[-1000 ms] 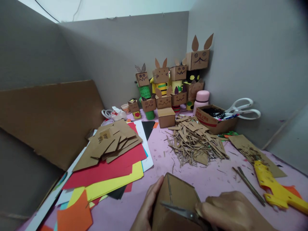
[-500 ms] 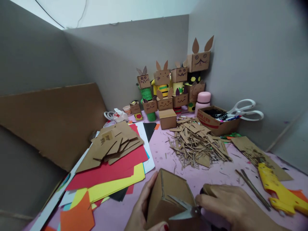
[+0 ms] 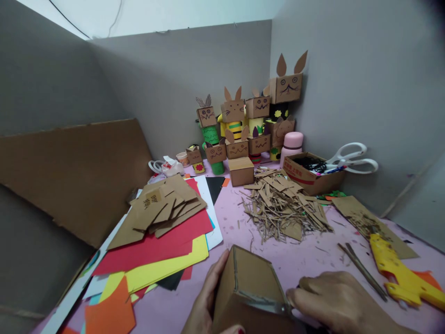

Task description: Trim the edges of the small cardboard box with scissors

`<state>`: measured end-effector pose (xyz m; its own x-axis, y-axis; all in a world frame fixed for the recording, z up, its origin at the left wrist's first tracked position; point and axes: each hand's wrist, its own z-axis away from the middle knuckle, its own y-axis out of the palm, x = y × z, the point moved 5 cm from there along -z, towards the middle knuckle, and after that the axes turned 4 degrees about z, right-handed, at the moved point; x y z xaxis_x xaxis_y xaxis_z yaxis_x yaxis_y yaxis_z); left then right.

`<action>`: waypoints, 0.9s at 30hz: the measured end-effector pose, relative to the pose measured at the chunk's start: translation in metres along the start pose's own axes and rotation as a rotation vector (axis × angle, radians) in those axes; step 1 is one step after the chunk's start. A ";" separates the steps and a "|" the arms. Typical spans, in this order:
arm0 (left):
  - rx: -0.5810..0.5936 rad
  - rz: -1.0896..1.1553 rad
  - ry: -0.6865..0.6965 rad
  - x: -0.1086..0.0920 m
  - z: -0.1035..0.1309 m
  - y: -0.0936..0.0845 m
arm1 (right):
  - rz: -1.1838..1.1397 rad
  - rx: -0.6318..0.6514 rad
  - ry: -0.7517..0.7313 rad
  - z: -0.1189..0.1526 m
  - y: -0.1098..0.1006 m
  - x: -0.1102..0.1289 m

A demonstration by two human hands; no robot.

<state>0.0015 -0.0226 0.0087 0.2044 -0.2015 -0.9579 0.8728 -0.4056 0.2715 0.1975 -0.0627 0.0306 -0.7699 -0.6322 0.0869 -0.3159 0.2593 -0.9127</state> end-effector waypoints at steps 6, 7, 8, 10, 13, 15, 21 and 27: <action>0.007 -0.103 0.063 0.000 0.000 -0.004 | 0.010 0.011 -0.021 0.000 0.000 0.000; 0.009 -0.121 0.072 0.001 0.000 -0.004 | 0.030 0.016 -0.034 0.000 0.000 0.001; 0.008 -0.137 0.078 0.002 0.000 -0.005 | 0.054 0.015 -0.051 -0.001 -0.001 0.002; 0.006 -0.160 0.085 0.004 -0.001 -0.006 | 0.095 0.009 -0.068 -0.002 -0.003 0.004; 0.010 -0.162 0.078 0.007 -0.001 -0.006 | 0.122 -0.028 -0.065 -0.003 -0.007 0.007; 0.019 -0.156 0.068 0.007 -0.001 -0.005 | 0.133 -0.042 -0.059 -0.002 -0.009 0.007; 0.025 -0.199 0.081 0.008 -0.001 -0.006 | 0.108 -0.042 -0.075 0.000 -0.004 0.007; 0.031 -0.199 0.103 0.009 -0.002 -0.007 | 0.112 -0.042 -0.074 0.000 -0.002 0.004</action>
<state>-0.0023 -0.0202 -0.0019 0.0750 -0.0233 -0.9969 0.8867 -0.4559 0.0773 0.1953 -0.0660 0.0331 -0.7594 -0.6491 -0.0454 -0.2545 0.3605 -0.8974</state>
